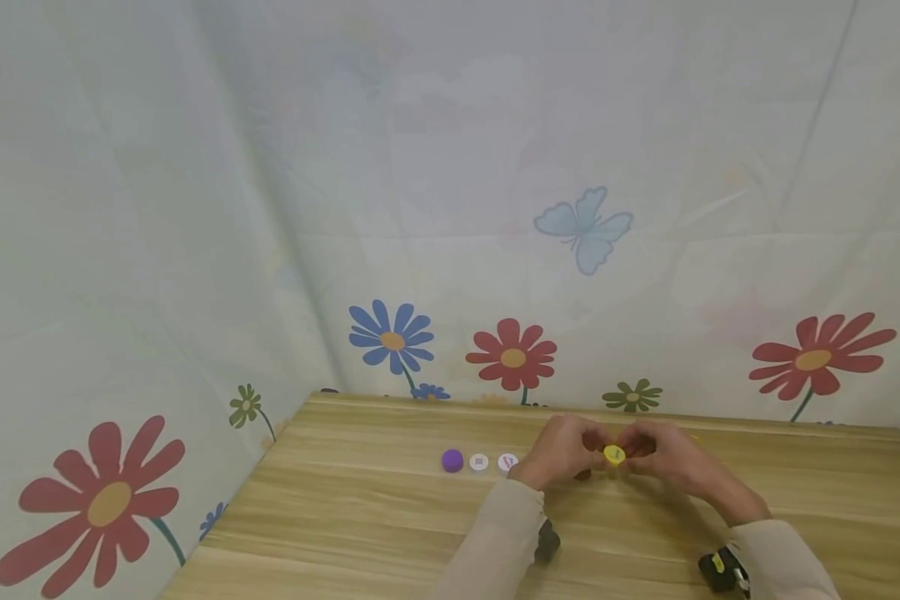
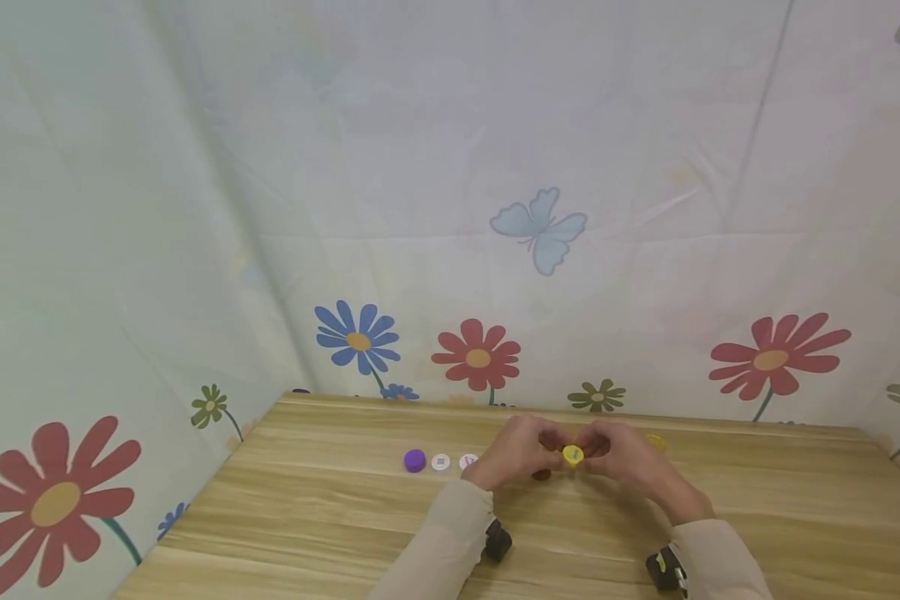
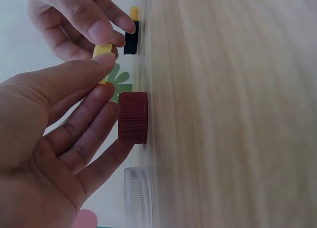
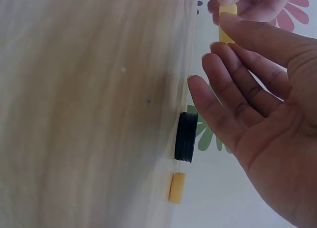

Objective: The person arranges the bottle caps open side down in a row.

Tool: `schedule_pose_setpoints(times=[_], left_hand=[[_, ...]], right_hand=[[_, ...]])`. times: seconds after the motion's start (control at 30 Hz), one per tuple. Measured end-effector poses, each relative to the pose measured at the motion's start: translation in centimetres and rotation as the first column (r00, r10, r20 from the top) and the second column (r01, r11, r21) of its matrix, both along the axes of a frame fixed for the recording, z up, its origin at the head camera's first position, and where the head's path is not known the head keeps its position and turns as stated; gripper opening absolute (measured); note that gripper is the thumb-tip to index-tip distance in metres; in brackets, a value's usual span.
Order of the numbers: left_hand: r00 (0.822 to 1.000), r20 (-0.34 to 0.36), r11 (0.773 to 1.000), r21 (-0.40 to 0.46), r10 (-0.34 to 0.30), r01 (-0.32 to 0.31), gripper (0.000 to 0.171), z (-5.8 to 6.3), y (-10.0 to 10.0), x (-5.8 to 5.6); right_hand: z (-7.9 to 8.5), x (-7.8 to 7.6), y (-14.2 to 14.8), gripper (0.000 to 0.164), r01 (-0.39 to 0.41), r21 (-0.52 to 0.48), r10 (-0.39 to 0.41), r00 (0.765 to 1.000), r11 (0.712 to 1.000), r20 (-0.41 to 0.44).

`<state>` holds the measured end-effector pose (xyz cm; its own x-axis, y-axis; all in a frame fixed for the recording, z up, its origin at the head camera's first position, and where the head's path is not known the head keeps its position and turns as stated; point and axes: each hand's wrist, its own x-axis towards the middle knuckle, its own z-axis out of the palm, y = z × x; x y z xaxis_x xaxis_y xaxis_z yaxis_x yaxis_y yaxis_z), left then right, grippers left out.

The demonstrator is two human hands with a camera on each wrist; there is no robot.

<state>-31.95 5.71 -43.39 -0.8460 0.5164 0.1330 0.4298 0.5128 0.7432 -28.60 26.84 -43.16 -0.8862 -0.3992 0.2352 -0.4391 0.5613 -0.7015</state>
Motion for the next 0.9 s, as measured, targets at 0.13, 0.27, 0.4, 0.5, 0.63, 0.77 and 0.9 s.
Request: schedule_pose_setpoints(times=[0.13,0.27,0.4,0.5,0.63,0.77,0.9], left_hand=[[1.000,-0.010,1.000,-0.005,-0.017,0.017,0.022,-0.07,-0.02,-0.05],[0.999,-0.021,0.999,-0.016,-0.030,0.030,0.022,-0.14,-0.01,-0.11],[0.998,-0.050,0.999,-0.039,-0.038,0.036,0.020,-0.19,0.06,-0.21],[0.995,-0.088,0.997,-0.071,-0.040,0.034,0.019,-0.24,0.14,-0.32],[0.989,-0.139,0.992,-0.125,-0.041,0.023,0.019,-0.33,0.21,-0.45],[0.987,-0.152,0.990,-0.141,-0.047,0.026,0.020,-0.37,0.25,-0.42],[0.986,-0.159,0.989,-0.146,-0.052,0.028,0.020,-0.44,0.32,-0.35]], right_hand=[[-0.15,0.01,0.03,0.023,-0.011,0.002,0.011,1.000,1.000,0.000],[-0.18,0.08,-0.05,0.022,-0.017,0.014,0.017,1.000,1.000,-0.006],[-0.17,0.03,-0.15,0.020,-0.018,0.023,0.018,1.000,1.000,-0.011],[-0.17,0.00,-0.25,0.020,-0.011,0.033,0.011,1.000,0.999,-0.007],[-0.19,0.02,-0.37,0.021,-0.003,0.045,0.004,1.000,0.999,-0.010],[-0.21,0.07,-0.43,0.021,-0.009,0.051,0.010,1.000,0.999,-0.023],[-0.31,0.07,-0.47,0.020,-0.009,0.055,0.011,1.000,0.998,-0.029]])
